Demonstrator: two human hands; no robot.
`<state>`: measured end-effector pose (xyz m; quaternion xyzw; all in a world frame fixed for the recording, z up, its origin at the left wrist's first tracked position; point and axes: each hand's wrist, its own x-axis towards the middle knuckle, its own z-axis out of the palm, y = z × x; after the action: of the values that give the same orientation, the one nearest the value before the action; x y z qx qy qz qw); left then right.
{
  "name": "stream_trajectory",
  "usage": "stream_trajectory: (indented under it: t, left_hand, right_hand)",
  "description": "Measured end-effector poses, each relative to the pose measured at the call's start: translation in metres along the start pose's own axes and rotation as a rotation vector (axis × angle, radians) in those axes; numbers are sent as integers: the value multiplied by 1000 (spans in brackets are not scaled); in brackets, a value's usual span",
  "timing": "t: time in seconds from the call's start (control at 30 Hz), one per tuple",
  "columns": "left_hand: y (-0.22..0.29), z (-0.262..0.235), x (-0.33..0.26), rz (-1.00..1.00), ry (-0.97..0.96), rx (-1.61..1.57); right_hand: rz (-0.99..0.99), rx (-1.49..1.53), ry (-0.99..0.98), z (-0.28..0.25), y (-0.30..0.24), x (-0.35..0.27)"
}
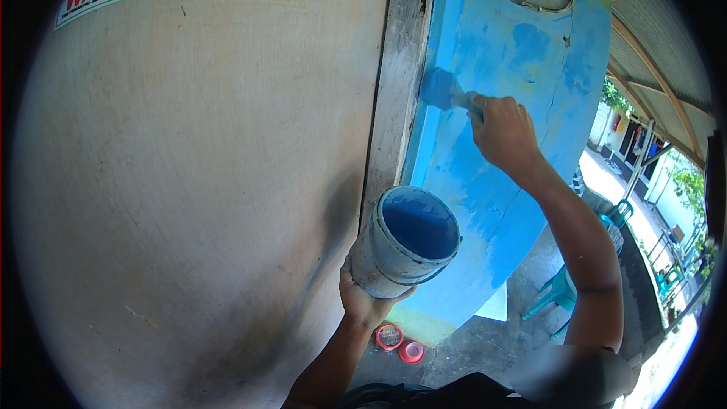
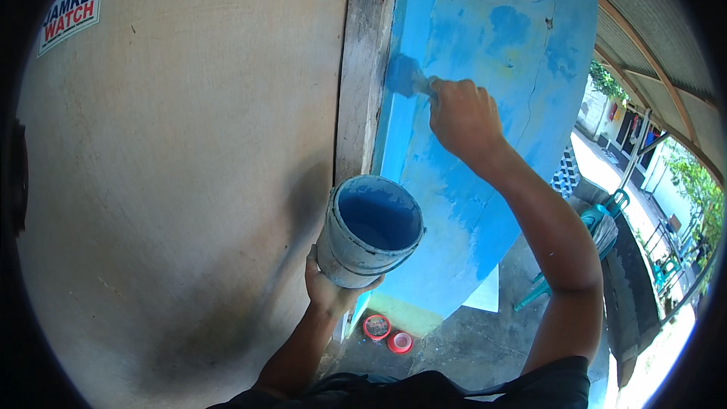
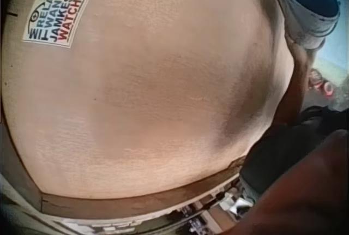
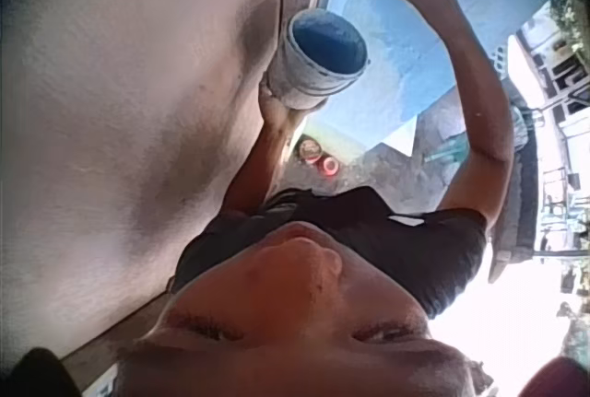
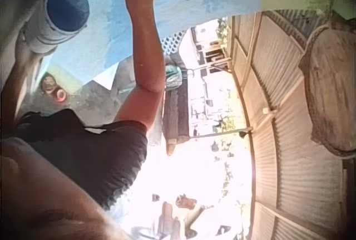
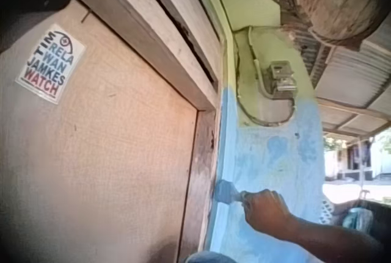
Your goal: The person paints an interior wall with blue paint using a paintbrush, dipping the brush into a bucket of blue paint.
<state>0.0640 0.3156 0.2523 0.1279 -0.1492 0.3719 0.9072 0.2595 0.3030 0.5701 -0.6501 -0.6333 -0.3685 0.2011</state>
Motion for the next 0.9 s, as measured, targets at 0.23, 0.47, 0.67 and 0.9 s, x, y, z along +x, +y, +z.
stream_trajectory:
  t: [0.23,0.47,0.67,0.9]
  left_hand:
    - [0,13,-14,4,-68,4]
    - [2,38,-26,-51,-115,21]
    - [3,51,-39,-9,-61,14]
    - [1,49,-42,-1,-104,46]
  right_hand:
    - [-20,-61,311,-49,-3,65]
    - [93,-104,303,-94,-26,74]
    - [28,-106,64,-67,-60,-11]
    - [-12,-95,39,-70,-51,-25]
